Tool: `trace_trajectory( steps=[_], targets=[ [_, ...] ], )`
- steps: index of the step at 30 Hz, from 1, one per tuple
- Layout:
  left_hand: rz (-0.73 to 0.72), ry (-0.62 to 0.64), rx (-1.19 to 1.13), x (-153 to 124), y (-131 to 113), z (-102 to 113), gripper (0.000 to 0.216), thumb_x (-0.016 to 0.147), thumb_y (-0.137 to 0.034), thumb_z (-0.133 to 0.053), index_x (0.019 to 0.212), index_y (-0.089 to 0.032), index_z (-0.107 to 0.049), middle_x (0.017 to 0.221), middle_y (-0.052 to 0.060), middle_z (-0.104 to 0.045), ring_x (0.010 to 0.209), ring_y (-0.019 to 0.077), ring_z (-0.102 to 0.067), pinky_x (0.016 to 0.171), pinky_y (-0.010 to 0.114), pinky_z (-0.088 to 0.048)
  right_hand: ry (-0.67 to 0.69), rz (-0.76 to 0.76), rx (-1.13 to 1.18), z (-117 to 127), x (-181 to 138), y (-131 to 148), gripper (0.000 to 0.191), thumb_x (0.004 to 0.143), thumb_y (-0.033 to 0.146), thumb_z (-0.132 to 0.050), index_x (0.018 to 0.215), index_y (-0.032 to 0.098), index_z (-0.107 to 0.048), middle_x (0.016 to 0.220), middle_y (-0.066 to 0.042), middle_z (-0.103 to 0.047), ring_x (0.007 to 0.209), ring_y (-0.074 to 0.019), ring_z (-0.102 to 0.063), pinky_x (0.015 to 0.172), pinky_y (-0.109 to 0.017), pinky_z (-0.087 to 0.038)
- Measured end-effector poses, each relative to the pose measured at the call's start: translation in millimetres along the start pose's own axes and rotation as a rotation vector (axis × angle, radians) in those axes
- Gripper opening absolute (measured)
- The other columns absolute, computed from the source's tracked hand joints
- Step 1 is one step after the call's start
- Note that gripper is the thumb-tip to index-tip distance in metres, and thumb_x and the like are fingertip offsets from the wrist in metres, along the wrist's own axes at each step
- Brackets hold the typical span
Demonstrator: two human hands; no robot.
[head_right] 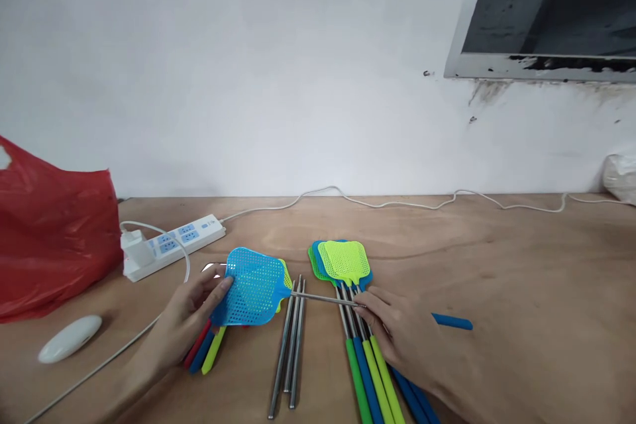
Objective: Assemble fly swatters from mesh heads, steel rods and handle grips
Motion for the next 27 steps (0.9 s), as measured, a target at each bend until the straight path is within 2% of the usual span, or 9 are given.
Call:
trace_trajectory(
  steps=[4, 5, 7, 9, 15, 18, 21, 24, 27],
  targets=[
    [-0.012, 0.078, -0.031, -1, -10, -24, 0.036, 0.088, -0.057, -0.057, 0.079, -0.023, -0.049, 0.061, -0.005, -0.047, 0.051, 0.0138, -0.049, 0.04, 0.021, -0.044, 0.034, 0.041, 0.07, -9, 3, 20, 0.022, 0.1, 0.023, -0.043, 0.104, 0.025, -0.065, 0.087, -0.006, -0.073, 0.072, -0.0215, -0.069, 0.061, -0.031, -0.048],
    [-0.034, 0.054, -0.048, -1, -15, -28, 0.037, 0.09, -0.056, -0.054, 0.076, -0.023, -0.046, 0.06, -0.006, -0.044, 0.049, 0.013, -0.047, 0.04, 0.02, -0.043, 0.036, 0.054, 0.08, -11, 5, 26, 0.022, 0.1, 0.024, -0.043, 0.104, 0.025, -0.064, 0.087, -0.006, -0.073, 0.071, -0.0219, -0.068, 0.061, -0.031, -0.047],
    [-0.015, 0.133, -0.055, -1, -21, -37, 0.034, 0.092, -0.052, -0.053, 0.077, -0.023, -0.047, 0.062, -0.006, -0.043, 0.052, 0.0133, -0.048, 0.041, 0.02, -0.043, 0.033, 0.033, 0.101, -12, 9, 35, 0.022, 0.101, 0.024, -0.04, 0.106, 0.026, -0.062, 0.09, -0.006, -0.073, 0.075, -0.0223, -0.069, 0.061, -0.031, -0.046],
    [-0.042, 0.143, -0.038, -1, -24, -41, 0.033, 0.094, -0.05, -0.05, 0.077, -0.023, -0.048, 0.063, -0.005, -0.044, 0.055, 0.0131, -0.047, 0.043, 0.02, -0.042, 0.056, -0.006, 0.116, -12, 14, 40, 0.02, 0.101, 0.025, -0.04, 0.106, 0.026, -0.059, 0.089, -0.005, -0.072, 0.076, -0.0218, -0.068, 0.061, -0.03, -0.044],
    [-0.05, 0.107, -0.02, -6, -14, -42, 0.03, 0.096, -0.051, -0.048, 0.087, -0.023, -0.051, 0.064, -0.005, -0.051, 0.053, 0.0144, -0.056, 0.045, 0.022, -0.048, 0.19, -0.142, 0.202, -18, 15, 39, 0.019, 0.1, 0.03, -0.043, 0.087, 0.024, -0.055, 0.073, 0.001, -0.063, 0.065, -0.0171, -0.06, 0.058, -0.028, -0.038],
    [0.024, 0.195, -0.05, -4, -14, -41, 0.033, 0.093, -0.055, -0.05, 0.095, -0.022, -0.052, 0.064, -0.005, -0.057, 0.046, 0.0141, -0.06, 0.042, 0.023, -0.05, 0.158, -0.18, 0.245, -25, 14, 37, 0.021, 0.098, 0.03, -0.046, 0.08, 0.023, -0.052, 0.068, 0.001, -0.058, 0.061, -0.0159, -0.055, 0.056, -0.027, -0.036],
    [0.11, 0.235, -0.078, 4, -21, -38, 0.039, 0.09, -0.059, -0.053, 0.099, -0.021, -0.051, 0.057, -0.007, -0.058, 0.037, 0.0126, -0.058, 0.035, 0.02, -0.046, 0.103, -0.154, 0.237, -26, 19, 39, 0.021, 0.098, 0.028, -0.045, 0.078, 0.023, -0.049, 0.065, 0.002, -0.054, 0.058, -0.0151, -0.05, 0.054, -0.026, -0.032],
    [0.15, 0.185, -0.08, 15, -26, -33, 0.042, 0.088, -0.062, -0.052, 0.093, -0.02, -0.05, 0.053, -0.007, -0.057, 0.032, 0.0105, -0.052, 0.031, 0.017, -0.04, 0.062, -0.119, 0.189, -22, 31, 48, 0.02, 0.097, 0.026, -0.044, 0.077, 0.022, -0.048, 0.065, 0.001, -0.053, 0.055, -0.0148, -0.047, 0.053, -0.027, -0.028],
    [0.113, 0.086, 0.069, 28, -25, -19, 0.043, 0.089, -0.062, -0.048, 0.086, -0.02, -0.052, 0.049, -0.007, -0.054, 0.031, 0.0103, -0.049, 0.03, 0.016, -0.034, 0.069, -0.145, 0.225, -22, 38, 52, 0.022, 0.096, 0.026, -0.045, 0.074, 0.023, -0.047, 0.06, 0.002, -0.051, 0.052, -0.0143, -0.046, 0.052, -0.028, -0.027]
  ],
)
Point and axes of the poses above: each hand's wrist, its own x-axis towards the middle knuckle, its own z-axis out of the back of the hand, y = z × x, the point moved 2 cm from there along x, towards the middle knuckle
